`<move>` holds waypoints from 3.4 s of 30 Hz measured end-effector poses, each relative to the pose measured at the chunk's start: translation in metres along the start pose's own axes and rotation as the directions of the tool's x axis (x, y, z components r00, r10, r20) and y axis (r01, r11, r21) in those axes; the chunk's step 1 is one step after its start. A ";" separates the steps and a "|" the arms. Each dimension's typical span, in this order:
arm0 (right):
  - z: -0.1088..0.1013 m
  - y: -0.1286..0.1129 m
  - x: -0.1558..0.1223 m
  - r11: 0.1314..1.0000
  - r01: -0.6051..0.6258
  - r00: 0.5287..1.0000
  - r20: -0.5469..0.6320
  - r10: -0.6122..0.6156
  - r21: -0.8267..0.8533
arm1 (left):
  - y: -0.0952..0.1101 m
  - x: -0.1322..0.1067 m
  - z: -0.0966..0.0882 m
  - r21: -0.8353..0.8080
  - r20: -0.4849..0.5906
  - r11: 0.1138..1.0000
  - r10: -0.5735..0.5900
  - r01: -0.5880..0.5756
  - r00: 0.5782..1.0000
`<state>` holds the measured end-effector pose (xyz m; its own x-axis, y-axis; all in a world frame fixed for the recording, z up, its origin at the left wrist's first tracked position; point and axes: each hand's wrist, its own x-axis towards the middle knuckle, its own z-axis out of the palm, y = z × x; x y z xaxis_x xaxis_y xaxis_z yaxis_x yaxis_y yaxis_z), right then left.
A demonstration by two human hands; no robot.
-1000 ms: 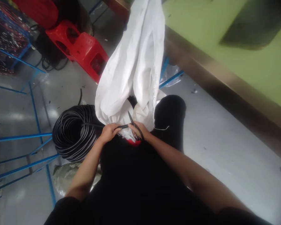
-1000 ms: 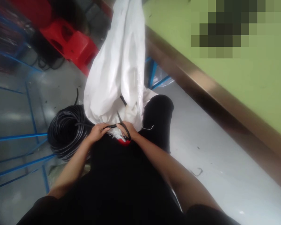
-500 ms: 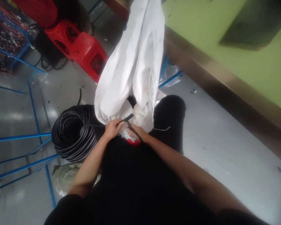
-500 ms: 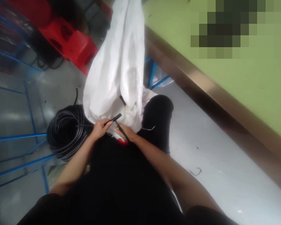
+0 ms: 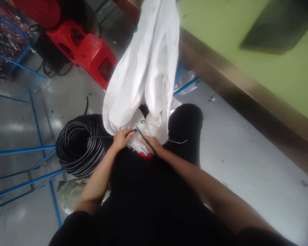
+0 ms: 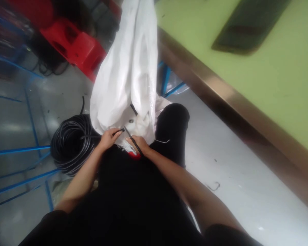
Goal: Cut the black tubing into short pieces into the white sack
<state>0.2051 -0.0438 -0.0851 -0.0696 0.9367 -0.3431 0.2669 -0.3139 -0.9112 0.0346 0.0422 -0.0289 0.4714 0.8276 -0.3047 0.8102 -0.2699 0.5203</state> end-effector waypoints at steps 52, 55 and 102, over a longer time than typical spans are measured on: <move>0.001 -0.001 -0.001 0.999 -0.020 1.000 -0.011 0.019 -0.032 | 0.001 -0.008 0.004 0.102 -0.025 0.995 0.010 -0.007 1.000; -0.002 -0.002 0.000 0.998 -0.062 0.998 -0.019 0.063 0.031 | -0.001 -0.010 0.005 0.094 -0.013 0.995 0.027 -0.025 1.000; 0.000 -0.004 -0.005 0.999 -0.034 0.994 0.108 0.030 0.032 | 0.016 -0.003 -0.008 -0.015 0.033 1.000 -0.018 0.019 0.999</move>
<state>0.2048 -0.0476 -0.0796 -0.1646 0.9046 -0.3933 0.2382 -0.3505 -0.9058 0.0437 0.0389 -0.0134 0.4679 0.8156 -0.3405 0.8136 -0.2470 0.5263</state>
